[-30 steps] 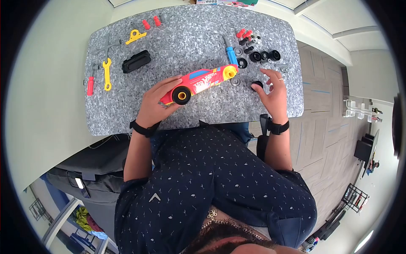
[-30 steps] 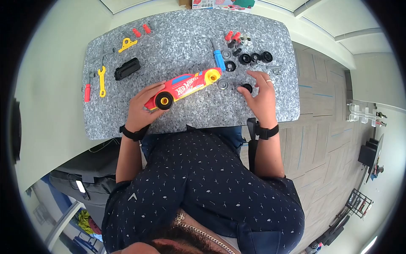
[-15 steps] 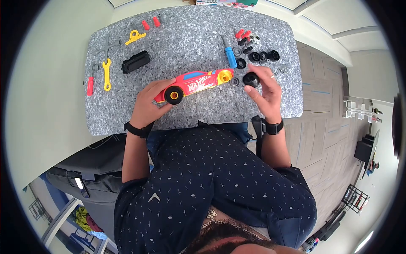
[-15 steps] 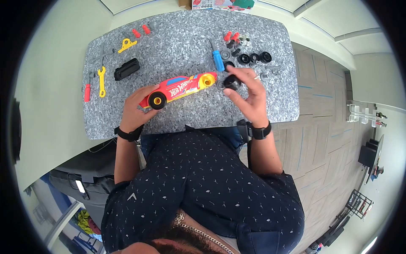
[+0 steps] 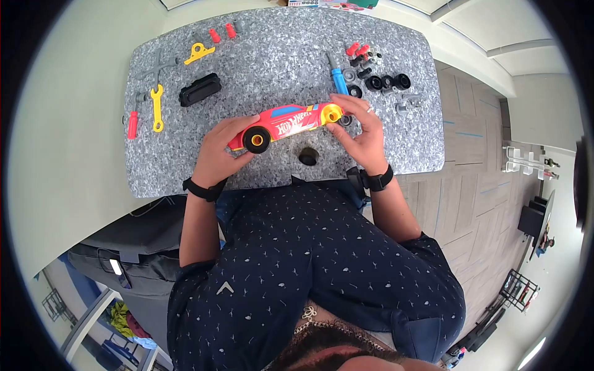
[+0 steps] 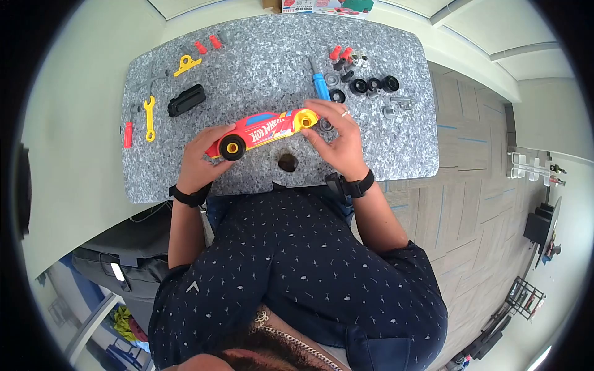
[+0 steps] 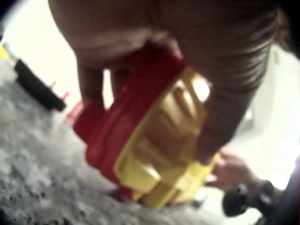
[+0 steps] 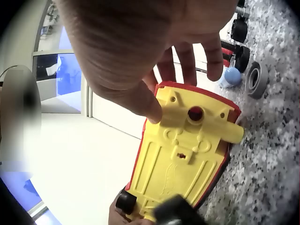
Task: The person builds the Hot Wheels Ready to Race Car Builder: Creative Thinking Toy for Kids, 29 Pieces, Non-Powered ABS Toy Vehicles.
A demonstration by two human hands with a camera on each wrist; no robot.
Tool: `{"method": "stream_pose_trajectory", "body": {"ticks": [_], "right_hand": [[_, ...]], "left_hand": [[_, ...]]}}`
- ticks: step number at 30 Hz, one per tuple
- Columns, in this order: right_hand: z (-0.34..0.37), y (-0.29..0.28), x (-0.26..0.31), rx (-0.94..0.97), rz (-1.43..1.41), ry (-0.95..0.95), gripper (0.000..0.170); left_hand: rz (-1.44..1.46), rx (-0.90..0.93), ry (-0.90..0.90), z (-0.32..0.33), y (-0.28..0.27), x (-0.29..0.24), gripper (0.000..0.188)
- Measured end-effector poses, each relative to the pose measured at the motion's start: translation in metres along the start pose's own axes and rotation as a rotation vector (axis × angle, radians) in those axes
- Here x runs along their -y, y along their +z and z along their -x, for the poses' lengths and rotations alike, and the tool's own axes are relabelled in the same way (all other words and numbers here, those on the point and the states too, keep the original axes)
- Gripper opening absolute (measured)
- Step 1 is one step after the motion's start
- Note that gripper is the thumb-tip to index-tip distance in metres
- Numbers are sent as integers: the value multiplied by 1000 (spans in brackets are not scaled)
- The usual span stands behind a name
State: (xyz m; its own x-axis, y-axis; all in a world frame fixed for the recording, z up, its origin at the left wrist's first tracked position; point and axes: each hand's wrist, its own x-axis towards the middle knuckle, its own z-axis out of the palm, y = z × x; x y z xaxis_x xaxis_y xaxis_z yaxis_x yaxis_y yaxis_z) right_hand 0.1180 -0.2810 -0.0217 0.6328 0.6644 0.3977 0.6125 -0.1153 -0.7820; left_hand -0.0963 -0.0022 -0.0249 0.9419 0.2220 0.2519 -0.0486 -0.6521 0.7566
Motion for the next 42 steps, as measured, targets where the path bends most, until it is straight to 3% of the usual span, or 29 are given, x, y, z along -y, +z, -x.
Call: {"method": "stream_pose_trajectory", "body": {"ticks": [3,6,7,10,14,16,19,23,26,30,34,38,42], "right_hand": [[18,16,2,-234,-240,201,40],[58,7,-25,-114,-412,381,36],[72,-2,-36,82,-529,473,37],[45,-12,24,524,-258,323,40],[51,17,19,581,-268,23,41],[50,24,9,568,-160,-68,40],[40,12,14,542,-173,157,39],[34,-1,16,155,-456,241,25],[10,-15,22,-4,-469,310,21],[-10,-13,25,-29,-424,329,21],[-12,-9,27,-89,-332,65,26],[-12,-12,22,-15,155,-201,36],[-2,-7,14,-7,110,-170,36]], "left_hand": [[0,-5,3,0,0,1,65],[7,-5,-3,1,-1,0,65],[12,-3,-9,2,-2,0,65],[20,-2,1,2,-1,2,72],[15,3,18,0,-1,2,71],[12,7,3,2,-2,2,72],[2,5,2,2,-2,2,64],[4,-1,11,2,-2,2,65],[5,-3,14,2,0,2,65],[11,-1,13,2,-1,2,65],[0,-1,16,3,-2,3,65],[-2,0,16,3,-1,4,65],[-5,-2,5,3,-1,5,65]]}}
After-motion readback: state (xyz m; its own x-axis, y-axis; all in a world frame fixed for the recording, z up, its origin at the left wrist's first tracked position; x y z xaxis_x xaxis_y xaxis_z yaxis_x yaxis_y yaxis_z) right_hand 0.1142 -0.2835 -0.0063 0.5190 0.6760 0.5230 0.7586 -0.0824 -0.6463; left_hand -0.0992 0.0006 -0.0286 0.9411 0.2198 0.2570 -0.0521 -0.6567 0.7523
